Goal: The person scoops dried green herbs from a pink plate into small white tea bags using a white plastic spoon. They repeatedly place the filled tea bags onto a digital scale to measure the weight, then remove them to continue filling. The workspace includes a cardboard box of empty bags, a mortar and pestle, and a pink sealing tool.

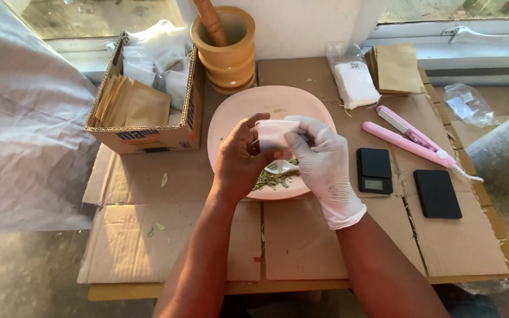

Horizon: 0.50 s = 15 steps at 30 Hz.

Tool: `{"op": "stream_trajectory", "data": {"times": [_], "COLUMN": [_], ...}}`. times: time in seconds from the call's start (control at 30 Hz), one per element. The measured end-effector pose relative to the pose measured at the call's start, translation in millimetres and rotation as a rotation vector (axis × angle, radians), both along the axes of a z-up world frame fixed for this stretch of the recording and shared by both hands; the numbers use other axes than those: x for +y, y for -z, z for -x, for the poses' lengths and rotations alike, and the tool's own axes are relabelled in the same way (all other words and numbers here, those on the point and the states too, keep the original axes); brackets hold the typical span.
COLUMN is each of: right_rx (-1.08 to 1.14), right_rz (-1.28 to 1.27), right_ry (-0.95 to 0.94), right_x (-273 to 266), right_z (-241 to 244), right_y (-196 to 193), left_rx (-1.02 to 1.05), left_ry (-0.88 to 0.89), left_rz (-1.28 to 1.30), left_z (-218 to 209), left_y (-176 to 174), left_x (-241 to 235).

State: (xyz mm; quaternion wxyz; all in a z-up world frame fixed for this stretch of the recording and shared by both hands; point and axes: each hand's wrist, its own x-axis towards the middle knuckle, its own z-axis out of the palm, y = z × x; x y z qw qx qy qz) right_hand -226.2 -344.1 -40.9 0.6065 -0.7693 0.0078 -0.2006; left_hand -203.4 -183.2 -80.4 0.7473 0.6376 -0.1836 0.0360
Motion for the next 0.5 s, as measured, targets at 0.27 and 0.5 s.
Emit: {"op": "stream_trajectory", "data": {"times": [0.27,0.5], "right_rx": [-0.047,-0.082], "right_rz": [-0.087,-0.061], "right_ry": [-0.053,-0.053], "right_x": [7,1], "right_z": [3,-1], "right_y": [-2,4], "left_rx": [0.030,-0.023], "left_ry": [-0.114,-0.143], "left_rz": [0.057,0.058], "left_z": [-9,-5], "left_y": [12,0], "left_x": [-2,-9]}}
